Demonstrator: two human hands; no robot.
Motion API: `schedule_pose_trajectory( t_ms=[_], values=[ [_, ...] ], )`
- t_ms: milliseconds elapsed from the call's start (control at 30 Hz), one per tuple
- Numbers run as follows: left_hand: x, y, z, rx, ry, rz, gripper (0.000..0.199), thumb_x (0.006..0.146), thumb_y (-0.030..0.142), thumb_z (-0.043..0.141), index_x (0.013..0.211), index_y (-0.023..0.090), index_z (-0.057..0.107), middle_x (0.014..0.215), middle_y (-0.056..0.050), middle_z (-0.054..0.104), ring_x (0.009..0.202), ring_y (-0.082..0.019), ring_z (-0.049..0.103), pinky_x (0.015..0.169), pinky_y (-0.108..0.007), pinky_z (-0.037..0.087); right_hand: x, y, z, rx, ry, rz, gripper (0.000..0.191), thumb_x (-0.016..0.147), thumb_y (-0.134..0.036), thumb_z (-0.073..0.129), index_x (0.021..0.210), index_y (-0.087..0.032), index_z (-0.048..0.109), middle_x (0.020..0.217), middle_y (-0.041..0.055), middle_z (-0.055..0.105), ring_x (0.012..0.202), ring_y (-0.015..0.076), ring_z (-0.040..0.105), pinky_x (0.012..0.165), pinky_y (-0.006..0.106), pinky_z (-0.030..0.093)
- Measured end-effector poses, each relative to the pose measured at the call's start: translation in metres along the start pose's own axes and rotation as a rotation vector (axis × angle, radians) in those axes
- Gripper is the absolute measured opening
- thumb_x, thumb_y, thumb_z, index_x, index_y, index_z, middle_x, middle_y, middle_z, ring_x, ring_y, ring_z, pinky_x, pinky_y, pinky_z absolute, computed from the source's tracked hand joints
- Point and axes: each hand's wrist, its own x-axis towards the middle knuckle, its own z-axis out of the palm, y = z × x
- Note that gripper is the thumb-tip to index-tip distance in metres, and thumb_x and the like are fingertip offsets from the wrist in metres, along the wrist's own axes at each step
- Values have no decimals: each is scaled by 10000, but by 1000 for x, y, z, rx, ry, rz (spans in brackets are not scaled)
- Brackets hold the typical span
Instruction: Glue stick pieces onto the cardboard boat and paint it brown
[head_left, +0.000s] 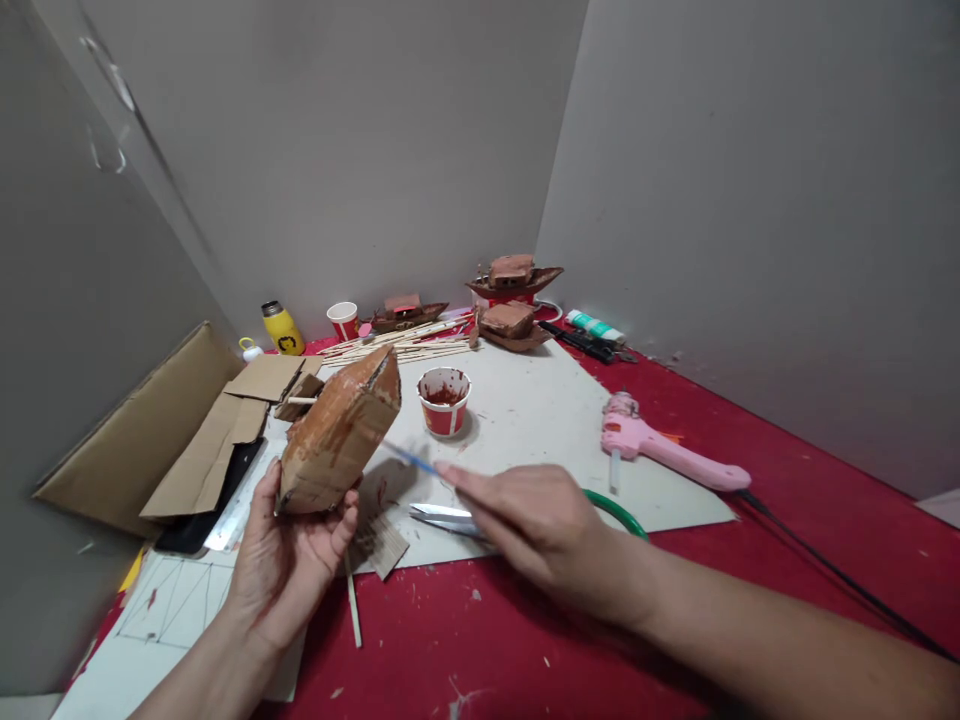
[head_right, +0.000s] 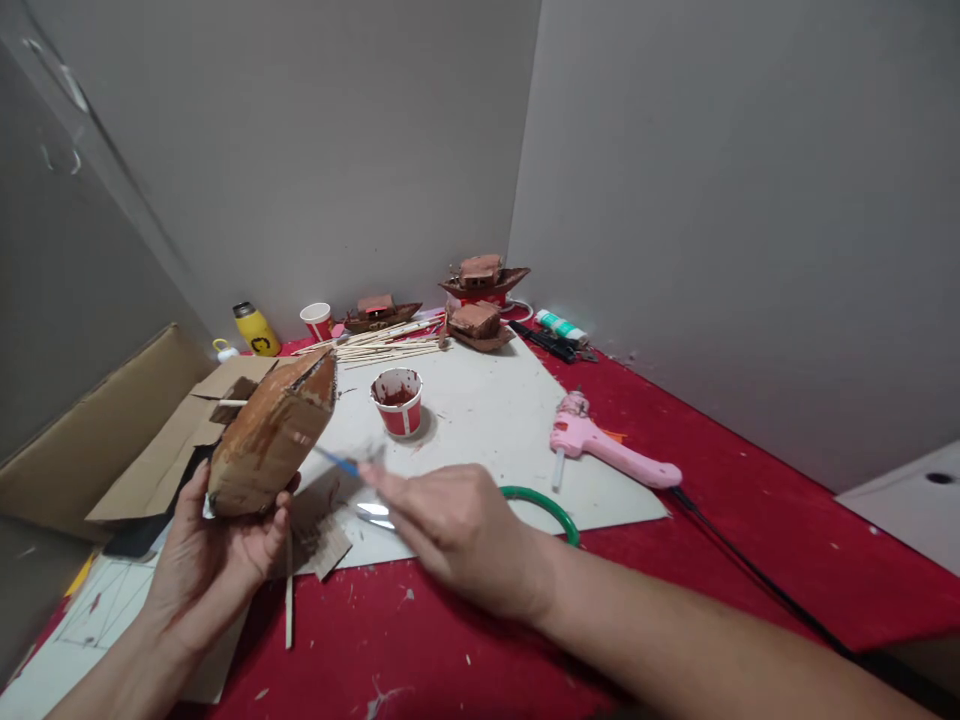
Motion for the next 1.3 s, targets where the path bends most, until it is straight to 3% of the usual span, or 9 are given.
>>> schedule_pose_trajectory(
  t_ms=[67, 200, 333, 467, 567, 733, 833, 967, 1300],
  values=[
    [0, 1, 0, 0, 10, 2, 373, 994, 361, 433, 1273, 154, 569, 884, -133, 753, 624, -197, 732, 572, -291, 628, 0, 0, 0, 5, 51, 45, 366, 981, -84, 478, 1335, -138, 548, 859, 66, 784, 662, 138, 717, 615, 240, 521],
    [-1, 1, 2, 2, -20, -9, 367, 995, 362, 423, 1241, 140, 582, 870, -139, 750, 623, -191, 728, 580, -286, 626, 0, -3, 2, 5, -51, -61, 362, 985, -103, 463, 1339, -122, 533, 649, 1, 711, 499, 134, 632, 503, 246, 460],
    [-1, 0, 1, 4, -1, -4, 329, 981, 353, 455, 1222, 166, 580, 873, -131, 748, 617, -193, 726, 567, -291, 623, 1, -4, 2, 9, 58, 34, 373, 983, -95, 484, 1348, -154, 534, 776, 37, 768, 585, 133, 684, 577, 237, 510],
    [0, -1, 0, 7, -9, -19, 367, 983, 358, 448, 1258, 151, 575, 889, -143, 749, 622, -194, 724, 579, -296, 627, 3, -3, 0, 15, 32, -29, 392, 976, -94, 484, 1361, -147, 537, 720, 26, 758, 530, 140, 660, 529, 250, 492],
    [0, -2, 1, 14, 13, -31, 391, 981, 362, 450, 1295, 157, 559, 909, -145, 748, 622, -191, 722, 578, -296, 627, 3, -3, -2, 18, 129, 36, 439, 958, -68, 518, 1382, -183, 539, 895, 58, 795, 637, 134, 710, 602, 240, 530],
    [0, -2, 1, 17, 17, -31, 392, 988, 361, 433, 1295, 151, 554, 895, -137, 748, 612, -188, 720, 574, -295, 626, 1, -3, -2, -3, 37, -39, 477, 954, -78, 504, 1424, -158, 503, 684, 9, 736, 519, 134, 639, 519, 243, 474],
    [0, -3, 1, 25, 14, -30, 388, 988, 366, 430, 1284, 148, 557, 911, -151, 746, 620, -192, 723, 577, -295, 625, 0, -3, -2, 6, 95, 13, 463, 952, -73, 527, 1403, -179, 517, 824, 46, 782, 621, 141, 692, 586, 249, 507],
    [0, -4, 1, 27, 1, -22, 353, 985, 351, 444, 1257, 162, 566, 891, -136, 745, 614, -190, 721, 570, -289, 622, 0, -3, -1, -12, 63, -18, 461, 949, -75, 512, 1402, -163, 515, 688, 5, 738, 511, 133, 635, 524, 249, 474],
    [1, -4, 2, 37, 28, -27, 355, 957, 357, 483, 1245, 168, 567, 903, -134, 737, 612, -189, 710, 556, -293, 620, 0, -6, -6, -22, 103, 36, 490, 949, -79, 528, 1424, -198, 510, 817, 33, 786, 588, 137, 683, 572, 248, 507]
  ],
)
